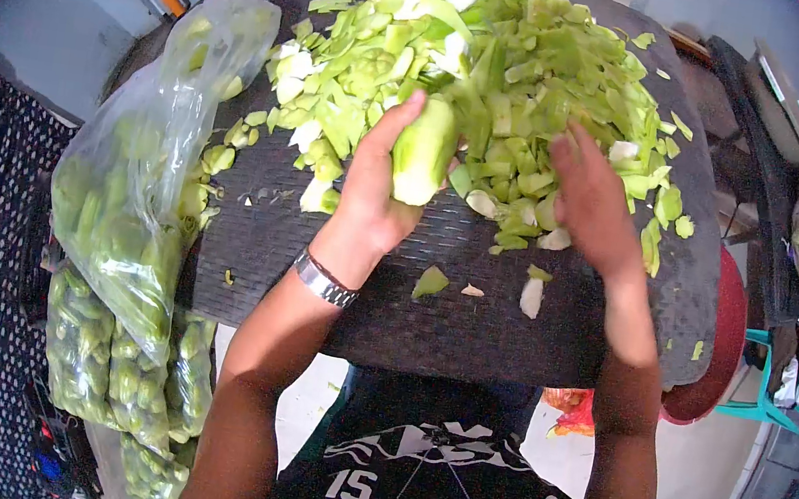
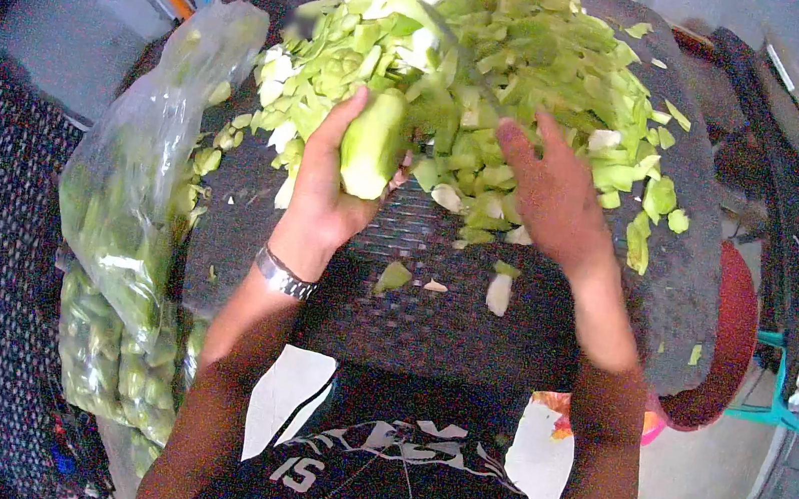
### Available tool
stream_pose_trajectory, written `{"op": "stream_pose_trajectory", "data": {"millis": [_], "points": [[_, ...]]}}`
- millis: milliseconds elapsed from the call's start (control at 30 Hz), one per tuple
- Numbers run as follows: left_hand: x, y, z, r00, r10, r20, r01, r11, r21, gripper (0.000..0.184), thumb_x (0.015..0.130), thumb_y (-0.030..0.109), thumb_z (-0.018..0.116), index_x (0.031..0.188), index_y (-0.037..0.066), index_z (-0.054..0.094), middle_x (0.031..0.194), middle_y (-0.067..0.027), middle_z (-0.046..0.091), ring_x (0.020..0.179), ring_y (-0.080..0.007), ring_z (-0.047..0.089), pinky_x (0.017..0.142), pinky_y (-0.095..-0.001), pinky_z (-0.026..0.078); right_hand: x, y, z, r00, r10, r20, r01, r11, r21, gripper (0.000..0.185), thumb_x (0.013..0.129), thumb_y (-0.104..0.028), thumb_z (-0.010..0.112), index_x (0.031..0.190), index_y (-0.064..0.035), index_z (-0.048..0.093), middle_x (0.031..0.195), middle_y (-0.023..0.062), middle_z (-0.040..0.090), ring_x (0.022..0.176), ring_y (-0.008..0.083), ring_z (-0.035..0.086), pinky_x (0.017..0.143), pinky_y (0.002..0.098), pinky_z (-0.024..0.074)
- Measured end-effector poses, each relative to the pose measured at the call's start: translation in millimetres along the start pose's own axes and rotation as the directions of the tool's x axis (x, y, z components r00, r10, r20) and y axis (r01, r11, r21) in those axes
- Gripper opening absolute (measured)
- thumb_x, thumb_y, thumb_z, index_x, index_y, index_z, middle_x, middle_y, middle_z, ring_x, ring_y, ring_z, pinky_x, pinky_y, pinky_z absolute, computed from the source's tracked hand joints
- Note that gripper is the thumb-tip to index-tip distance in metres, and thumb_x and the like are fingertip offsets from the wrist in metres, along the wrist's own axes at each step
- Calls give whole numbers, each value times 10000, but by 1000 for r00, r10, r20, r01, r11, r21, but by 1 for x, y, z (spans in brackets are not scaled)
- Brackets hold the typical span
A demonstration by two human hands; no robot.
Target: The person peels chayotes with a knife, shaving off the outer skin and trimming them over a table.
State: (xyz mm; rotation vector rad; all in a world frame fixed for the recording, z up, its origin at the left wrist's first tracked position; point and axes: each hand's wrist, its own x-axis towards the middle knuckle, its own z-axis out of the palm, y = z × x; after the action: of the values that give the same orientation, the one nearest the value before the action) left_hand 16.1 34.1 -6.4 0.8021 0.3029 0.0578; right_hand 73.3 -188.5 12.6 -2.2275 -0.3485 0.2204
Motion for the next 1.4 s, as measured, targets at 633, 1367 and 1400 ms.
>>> {"op": "stream_pose_trajectory", "data": {"millis": [633,1367,1400], "points": [[-17,-14,4,992,-122,11,123,985,-122,527,926,571,571,1225,141,637,1119,-75,705,988,-272,680,902,-444,541,-30,-18,48,816,-566,119,576,779,-248,1021,891,-638,636,1596,-14,242,1035,266,710,983,454,698,867,471,553],[-16,5,10,992,-116,42,119,988,-96,534,995,544,510,1251,84,597,1065,-128,677,886,-319,673,746,-460,563,14,32,-17,976,-182,-117,160,971,-175,802,1005,-588,527,1463,66,449,1315,378,568,1261,461,574,1054,493,455],[-14,5,10,995,-99,7,99,991,-85,539,995,547,528,1266,86,594,1097,-137,675,949,-334,678,822,-492,583,10,25,-14,980,-175,-93,158,974,-165,807,1001,-587,535,1466,66,443,1288,373,586,1222,469,594,1025,497,473]]}}
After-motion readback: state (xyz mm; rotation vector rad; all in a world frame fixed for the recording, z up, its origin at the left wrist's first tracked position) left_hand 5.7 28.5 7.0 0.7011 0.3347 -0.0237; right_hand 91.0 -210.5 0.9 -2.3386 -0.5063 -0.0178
